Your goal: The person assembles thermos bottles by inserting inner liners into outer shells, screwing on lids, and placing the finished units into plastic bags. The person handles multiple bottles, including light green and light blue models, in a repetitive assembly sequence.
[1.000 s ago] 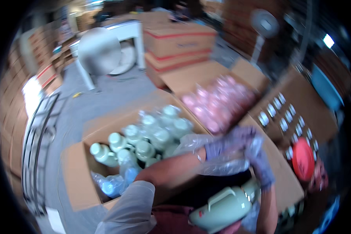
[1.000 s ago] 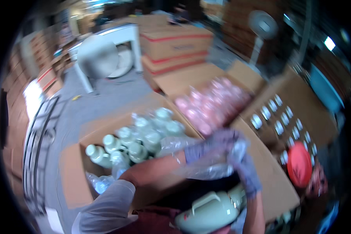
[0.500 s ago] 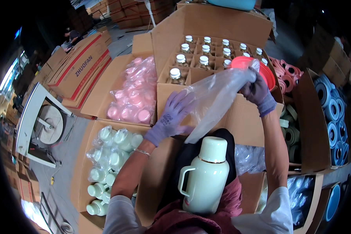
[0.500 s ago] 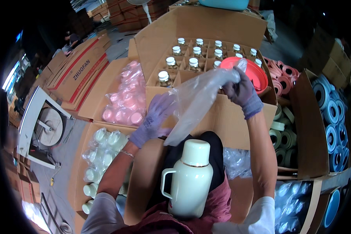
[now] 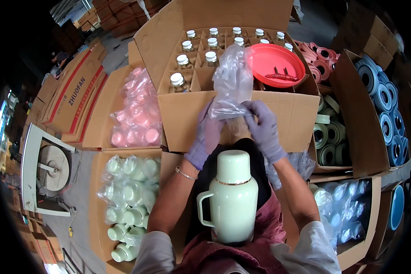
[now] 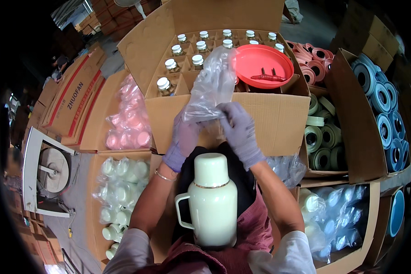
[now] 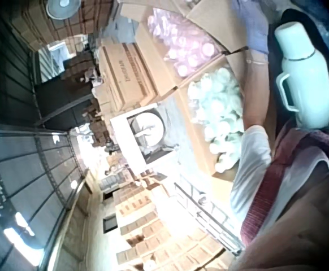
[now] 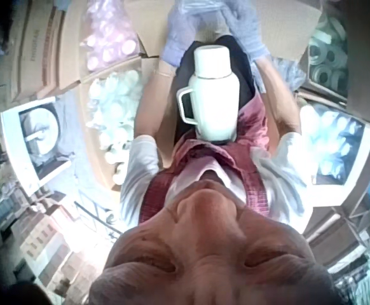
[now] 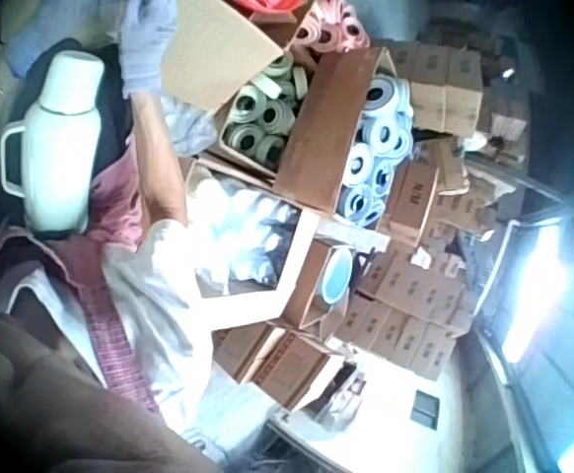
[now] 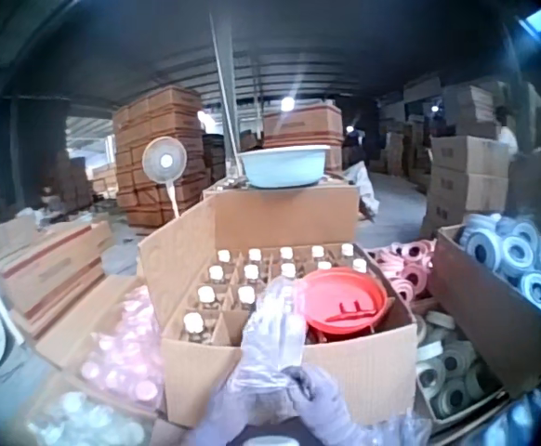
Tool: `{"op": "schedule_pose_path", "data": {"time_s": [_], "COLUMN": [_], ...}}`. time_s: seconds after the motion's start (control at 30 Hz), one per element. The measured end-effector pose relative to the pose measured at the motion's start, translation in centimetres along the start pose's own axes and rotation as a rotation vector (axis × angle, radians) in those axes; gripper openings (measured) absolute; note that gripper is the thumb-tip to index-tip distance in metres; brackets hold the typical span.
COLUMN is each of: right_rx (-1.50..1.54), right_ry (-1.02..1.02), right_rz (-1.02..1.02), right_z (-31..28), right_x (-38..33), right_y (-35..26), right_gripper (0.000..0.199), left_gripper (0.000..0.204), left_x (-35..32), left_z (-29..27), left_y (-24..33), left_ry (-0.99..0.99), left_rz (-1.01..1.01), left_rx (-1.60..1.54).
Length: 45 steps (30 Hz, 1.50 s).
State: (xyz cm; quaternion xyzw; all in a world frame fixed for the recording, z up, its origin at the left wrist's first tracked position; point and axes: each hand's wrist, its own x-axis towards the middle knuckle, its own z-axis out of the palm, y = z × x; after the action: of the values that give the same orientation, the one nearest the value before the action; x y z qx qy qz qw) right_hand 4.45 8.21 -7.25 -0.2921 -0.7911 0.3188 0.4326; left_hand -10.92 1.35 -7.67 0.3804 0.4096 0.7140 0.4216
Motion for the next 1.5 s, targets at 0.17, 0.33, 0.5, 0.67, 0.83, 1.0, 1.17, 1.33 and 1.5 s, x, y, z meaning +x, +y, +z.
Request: {"op": "schedule_pose_path", "data": {"time_s": [0.17,0.33,0.5,0.67,0.83,1.0,1.17,1.33,1.5], "right_rx": [0.924,0.319,-0.734,-0.297,-0.343,-0.442,-0.493,-0.567,-0.609], "right_ry": [-0.151,-0.165,-0.098,0.151,0.046,0.103,0.142,0.159,0.089], "right_rz": [0.537,0.173,0.139,-0.151,-0.041,-0.178,0.058,0.050,-0.068], "right_z": [0.4,1.4,-1.0,-2.0,-2.3,-5.1,-4.0,-3.4,-3.3], "right_x": [0.6,-0.7,-6.0,-12.6,-21.1,-23.0,-25.5,-27.3,-24.2], "right_y": [0.6,1.2,7.9,-1.2,-2.7,-7.0,-5.7,-6.4,-4.0], "right_gripper": [0.032,0.019,0.021,0.027,0.017,0.022,0.021,0.022,0.020], "left_gripper": [0.046,0.038,0.020,0.019,0.018,0.018,0.006,0.010,0.012], "left_x": [-1.3,-2.9,-8.0,-17.5,-23.9,-28.2,-25.9,-26.2,-24.5], "left_z": [-1.5,-5.3,-6.8,-6.3,-7.3,-8.5,-5.7,-6.6,-7.8], "left_y": [-0.1,-2.9,-0.7,4.2,4.2,7.3,5.3,6.0,5.8], "left_ry": [-0.128,0.033,0.010,0.018,-0.219,-0.440,-0.272,-0.303,-0.385], "left_rz": [0.158,0.012,0.377,-0.247,0.003,0.033,-0.181,-0.177,0.035], "left_rx": [0.052,0.488,0.970,0.670,0.579,0.905,0.872,0.858,1.039]}}
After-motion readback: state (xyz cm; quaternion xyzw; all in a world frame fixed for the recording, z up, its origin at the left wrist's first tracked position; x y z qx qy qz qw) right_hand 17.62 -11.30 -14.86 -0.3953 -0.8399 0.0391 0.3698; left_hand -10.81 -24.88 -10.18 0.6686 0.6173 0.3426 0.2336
